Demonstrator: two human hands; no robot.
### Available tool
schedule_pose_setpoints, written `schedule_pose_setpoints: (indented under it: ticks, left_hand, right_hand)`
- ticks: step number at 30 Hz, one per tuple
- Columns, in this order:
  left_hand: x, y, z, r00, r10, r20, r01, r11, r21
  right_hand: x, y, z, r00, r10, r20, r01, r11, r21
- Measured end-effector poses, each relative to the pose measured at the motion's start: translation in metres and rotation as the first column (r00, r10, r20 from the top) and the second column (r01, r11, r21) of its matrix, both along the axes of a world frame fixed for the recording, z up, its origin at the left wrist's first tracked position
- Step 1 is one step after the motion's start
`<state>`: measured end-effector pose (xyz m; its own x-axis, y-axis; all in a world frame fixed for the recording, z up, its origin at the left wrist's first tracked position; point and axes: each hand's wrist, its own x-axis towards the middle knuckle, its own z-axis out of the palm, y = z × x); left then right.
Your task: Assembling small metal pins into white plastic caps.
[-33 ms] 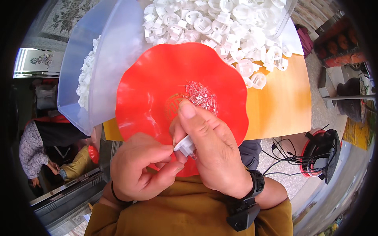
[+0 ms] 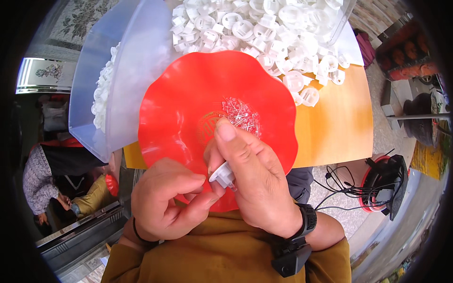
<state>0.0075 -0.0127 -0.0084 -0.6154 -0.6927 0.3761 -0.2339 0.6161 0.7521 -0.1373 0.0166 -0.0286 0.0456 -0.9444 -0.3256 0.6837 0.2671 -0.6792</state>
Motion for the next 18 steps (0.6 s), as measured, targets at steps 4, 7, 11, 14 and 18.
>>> schedule_pose_setpoints:
  ticks: [4, 7, 11, 14, 18]
  left_hand:
    - [-0.0011, -0.0038, 0.0004, 0.999, -0.003, 0.038, 0.002, 1.000, 0.018]
    - [-0.0019, -0.0058, -0.0011, 0.998, -0.003, 0.057, 0.001, 1.000, 0.019]
    - [-0.0038, -0.0058, 0.0008, 0.999, -0.006, 0.053, 0.004, 1.000, 0.031]
    - [-0.0048, -0.0060, 0.0021, 0.997, -0.002, 0.077, 0.001, 1.000, 0.013]
    - [-0.0057, -0.0049, -0.0041, 0.999, -0.016, 0.045, 0.020, 0.996, -0.085]
  right_hand:
    - [0.0000, -0.0015, 0.0026, 0.998, -0.036, -0.056, 0.038, 0.999, 0.035]
    - [0.0010, -0.0029, 0.0023, 0.992, -0.043, -0.121, 0.048, 0.998, 0.042]
    - [0.0025, -0.0036, -0.0003, 0.992, -0.059, -0.114, 0.061, 0.998, 0.018]
    - [0.0047, -0.0035, 0.0005, 0.993, -0.080, -0.089, 0.081, 0.997, 0.015]
    - [0.0039, -0.0027, 0.0011, 0.989, -0.079, -0.123, 0.086, 0.995, 0.056]
